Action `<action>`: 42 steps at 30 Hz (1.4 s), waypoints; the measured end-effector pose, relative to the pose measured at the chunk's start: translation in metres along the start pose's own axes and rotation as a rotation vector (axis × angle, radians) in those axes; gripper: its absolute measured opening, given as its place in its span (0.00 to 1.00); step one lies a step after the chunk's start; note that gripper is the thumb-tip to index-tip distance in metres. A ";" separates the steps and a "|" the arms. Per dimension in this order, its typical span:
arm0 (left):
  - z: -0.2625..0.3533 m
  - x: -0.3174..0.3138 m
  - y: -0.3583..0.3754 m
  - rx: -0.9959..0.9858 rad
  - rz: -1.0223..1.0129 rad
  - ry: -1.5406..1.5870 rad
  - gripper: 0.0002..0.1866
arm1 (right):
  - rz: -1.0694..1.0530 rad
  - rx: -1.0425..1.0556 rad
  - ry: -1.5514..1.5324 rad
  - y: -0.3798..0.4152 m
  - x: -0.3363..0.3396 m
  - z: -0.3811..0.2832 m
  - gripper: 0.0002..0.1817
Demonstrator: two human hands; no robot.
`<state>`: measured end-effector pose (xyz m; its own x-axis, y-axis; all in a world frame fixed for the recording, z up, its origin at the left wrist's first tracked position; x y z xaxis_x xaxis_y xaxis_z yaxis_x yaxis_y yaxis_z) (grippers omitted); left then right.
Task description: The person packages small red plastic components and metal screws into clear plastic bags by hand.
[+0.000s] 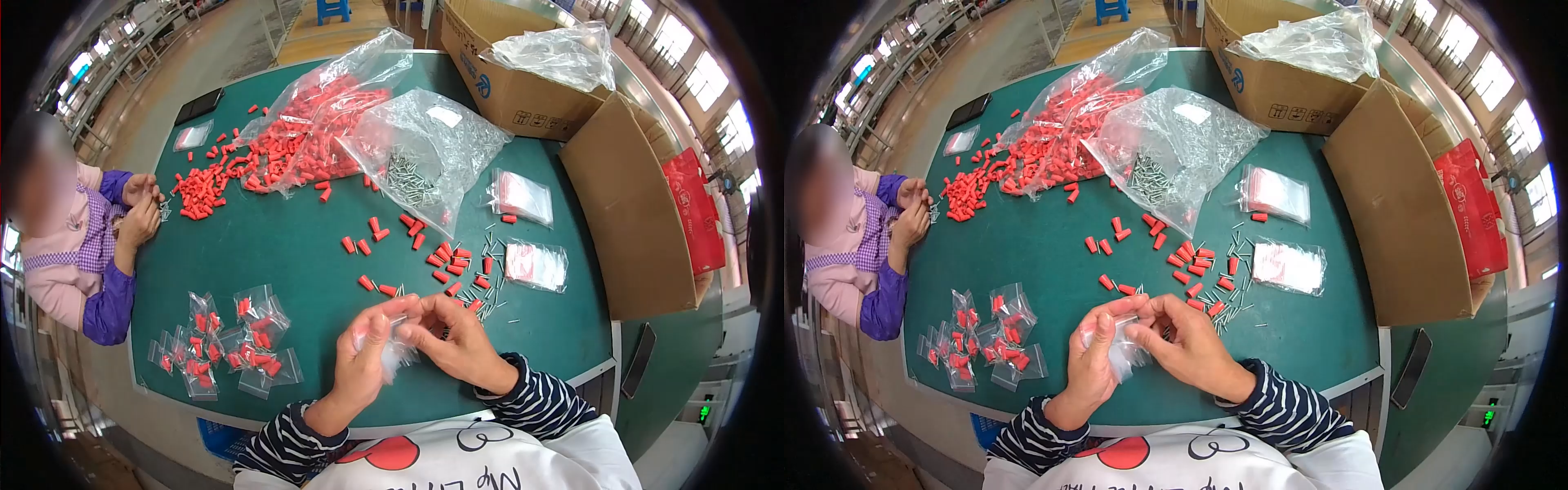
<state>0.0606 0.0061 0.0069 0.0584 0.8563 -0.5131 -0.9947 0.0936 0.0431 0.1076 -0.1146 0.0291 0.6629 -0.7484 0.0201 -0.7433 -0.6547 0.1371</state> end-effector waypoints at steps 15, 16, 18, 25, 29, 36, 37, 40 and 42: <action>0.003 0.022 0.005 0.120 0.110 -0.062 0.22 | 0.044 0.048 0.112 0.000 0.024 -0.006 0.08; 0.007 0.020 0.004 0.110 0.103 -0.148 0.20 | 0.016 0.063 0.114 0.001 0.024 -0.007 0.08; 0.015 0.012 0.002 0.090 0.089 -0.320 0.16 | -0.040 0.092 0.120 0.001 0.022 -0.010 0.08; 0.021 0.005 -0.001 -0.081 0.000 -0.536 0.08 | -0.061 0.120 0.224 0.002 0.021 -0.015 0.07; 0.025 0.008 0.002 -0.145 0.000 -0.689 0.06 | -0.032 0.133 0.174 0.004 0.020 -0.017 0.07; 0.039 0.005 0.006 -0.314 0.049 -0.838 0.09 | 0.009 0.314 0.214 0.008 0.022 -0.033 0.06; 0.039 0.005 0.007 -0.319 0.055 -0.836 0.09 | -0.014 0.308 0.242 0.008 0.020 -0.032 0.06; 0.038 0.004 0.008 -0.334 0.067 -0.844 0.11 | -0.067 0.288 0.287 0.007 0.015 -0.029 0.06; 0.037 0.004 0.007 -0.342 0.063 -0.863 0.12 | -0.082 0.272 0.272 0.006 0.012 -0.027 0.05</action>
<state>0.0569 0.0290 0.0374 -0.0902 0.9488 0.3027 -0.9612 -0.0034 -0.2758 0.1134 -0.1250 0.0571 0.6937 -0.6609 0.2865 -0.6590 -0.7428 -0.1178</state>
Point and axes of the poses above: each hand's wrist, its own y-axis away from the middle knuckle, its own x-axis out of the back of the hand, z = x × y, the point moved 7 cm from there along -y, towards the middle knuckle, and after that the axes turned 11 degrees about -z, right-handed, at the moved point
